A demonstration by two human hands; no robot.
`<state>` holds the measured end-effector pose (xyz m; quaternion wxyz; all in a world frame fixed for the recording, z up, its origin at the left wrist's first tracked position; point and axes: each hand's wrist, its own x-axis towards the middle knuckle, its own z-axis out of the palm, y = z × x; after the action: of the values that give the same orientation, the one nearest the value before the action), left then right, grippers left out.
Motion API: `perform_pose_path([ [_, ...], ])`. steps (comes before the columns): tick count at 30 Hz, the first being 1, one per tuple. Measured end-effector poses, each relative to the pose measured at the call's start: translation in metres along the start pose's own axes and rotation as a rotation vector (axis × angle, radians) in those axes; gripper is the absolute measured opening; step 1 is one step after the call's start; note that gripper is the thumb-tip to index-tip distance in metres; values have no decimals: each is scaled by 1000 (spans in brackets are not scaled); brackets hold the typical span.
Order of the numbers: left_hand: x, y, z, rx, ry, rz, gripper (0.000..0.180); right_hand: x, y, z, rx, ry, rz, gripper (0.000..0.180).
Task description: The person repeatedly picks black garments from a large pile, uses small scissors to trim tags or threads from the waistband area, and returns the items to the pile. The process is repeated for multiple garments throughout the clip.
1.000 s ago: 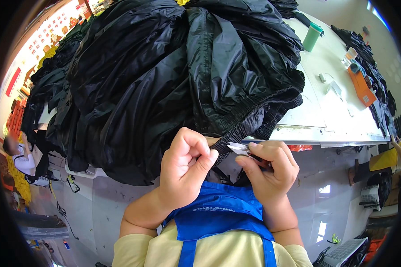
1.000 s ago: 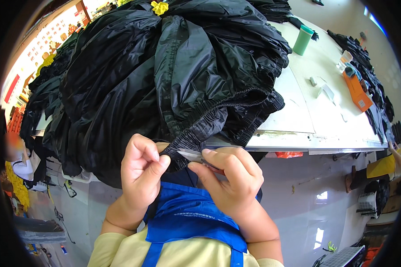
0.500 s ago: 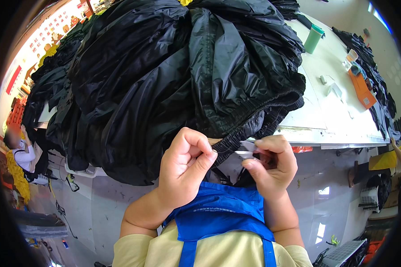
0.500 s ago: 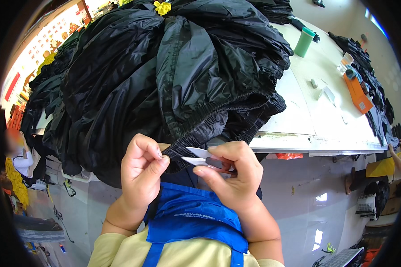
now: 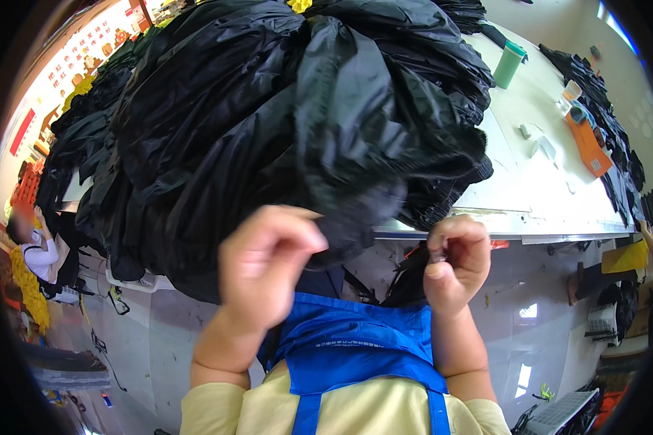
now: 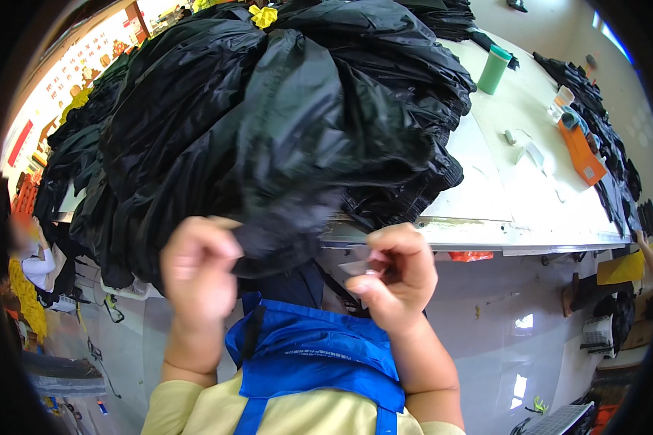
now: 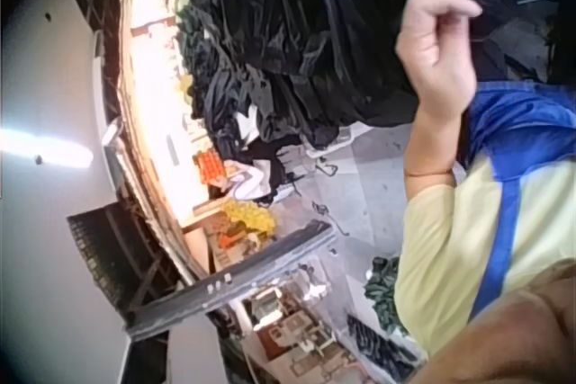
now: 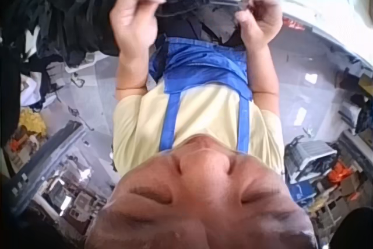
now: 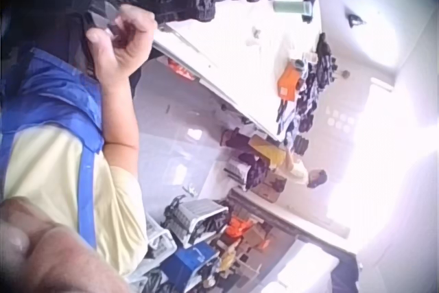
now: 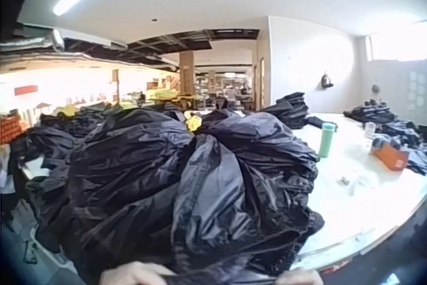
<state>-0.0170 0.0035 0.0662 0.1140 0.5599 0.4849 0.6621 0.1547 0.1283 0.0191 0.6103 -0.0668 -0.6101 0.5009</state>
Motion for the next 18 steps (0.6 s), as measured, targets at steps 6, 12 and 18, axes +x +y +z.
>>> perform_pose_path([
  [6, 63, 53, -250, 194, 946, 306, 20, 25, 9, -46, -223, 111, 23, 12],
  [12, 39, -116, -277, 1246, 223, -266, 21, 51, 33, -83, -647, 69, 155, 22],
  [18, 44, -50, -280, 1045, 433, -88, 14, 61, 41, -123, -429, 109, 419, 54],
])
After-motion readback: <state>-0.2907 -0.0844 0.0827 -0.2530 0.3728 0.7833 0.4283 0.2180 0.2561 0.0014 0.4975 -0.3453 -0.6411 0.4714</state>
